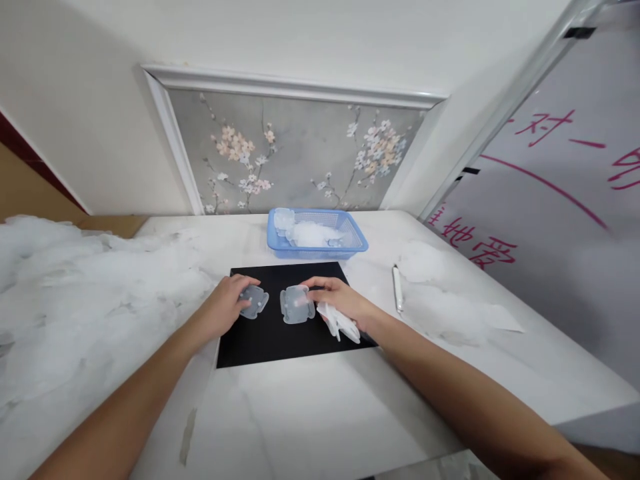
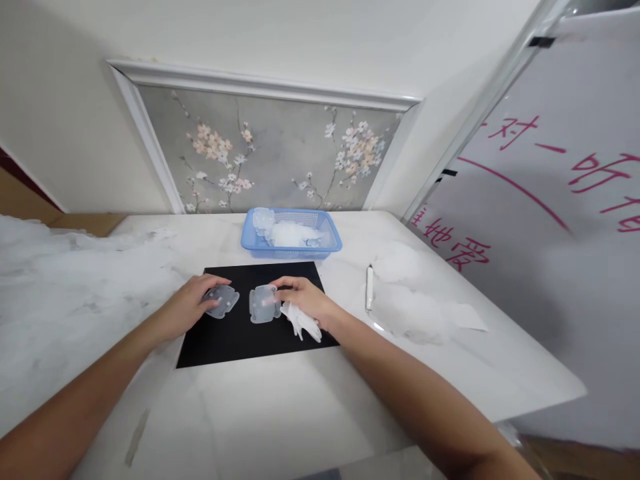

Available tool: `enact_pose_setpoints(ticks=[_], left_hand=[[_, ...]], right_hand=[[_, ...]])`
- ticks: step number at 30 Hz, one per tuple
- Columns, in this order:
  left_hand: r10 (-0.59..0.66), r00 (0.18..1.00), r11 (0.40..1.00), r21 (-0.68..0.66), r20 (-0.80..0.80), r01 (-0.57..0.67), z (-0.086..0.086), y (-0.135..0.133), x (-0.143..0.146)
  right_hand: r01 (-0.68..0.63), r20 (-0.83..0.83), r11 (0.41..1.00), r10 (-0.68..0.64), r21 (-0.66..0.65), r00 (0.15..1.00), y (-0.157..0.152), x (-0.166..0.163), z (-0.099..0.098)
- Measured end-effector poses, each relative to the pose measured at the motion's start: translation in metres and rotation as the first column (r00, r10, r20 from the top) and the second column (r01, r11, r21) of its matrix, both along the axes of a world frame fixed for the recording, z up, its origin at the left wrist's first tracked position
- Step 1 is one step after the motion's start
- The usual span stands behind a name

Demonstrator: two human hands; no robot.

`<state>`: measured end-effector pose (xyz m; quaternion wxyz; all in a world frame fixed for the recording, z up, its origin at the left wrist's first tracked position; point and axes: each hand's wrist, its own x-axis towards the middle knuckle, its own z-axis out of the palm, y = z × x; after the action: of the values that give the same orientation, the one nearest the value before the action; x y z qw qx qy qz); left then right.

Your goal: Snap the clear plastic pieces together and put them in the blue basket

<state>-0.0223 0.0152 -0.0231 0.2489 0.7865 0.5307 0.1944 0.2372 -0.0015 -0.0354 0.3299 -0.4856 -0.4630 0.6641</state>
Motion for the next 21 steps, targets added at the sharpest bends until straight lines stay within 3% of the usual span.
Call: enact_pose_setpoints(ticks=[8,11,13,16,19,21], left_hand=[[0.076,0.976,0.997,-0.005,-0.205,-0.079,0.013,0.0,0.003],[0.122,0.976,0.992,0.013,-0.18,-0.122,0.017,0.001,0.003],[0.151,0.987,0.988,-0.026,-0.05,-0.152,0.017,0.0,0.003],[0.237,0.934,0.957,-0.229,0.266,-0.178,0.017,-0.003,0.006],[0.377,0.755,0.881,-0.459,0.536,-0.113,0.018,-0.007,0.013],[0.463,0.636,0.819,-0.573,0.617,-0.039,0.02,-0.01,0.017]], right_hand=[[-0.03,-0.021,0.997,0.028,-0.074,0.999,0.008,0.008,-0.008],[-0.04,-0.033,0.997,0.038,-0.064,0.999,0.009,0.009,-0.011],[-0.038,-0.035,0.998,0.036,-0.057,0.999,0.01,0.008,-0.011],[-0.037,-0.038,0.998,0.035,-0.055,0.999,0.01,0.008,-0.011],[-0.042,-0.046,0.998,0.039,-0.051,0.998,0.009,0.008,-0.011],[-0.046,-0.048,0.998,0.044,-0.047,0.998,0.009,0.008,-0.01]])
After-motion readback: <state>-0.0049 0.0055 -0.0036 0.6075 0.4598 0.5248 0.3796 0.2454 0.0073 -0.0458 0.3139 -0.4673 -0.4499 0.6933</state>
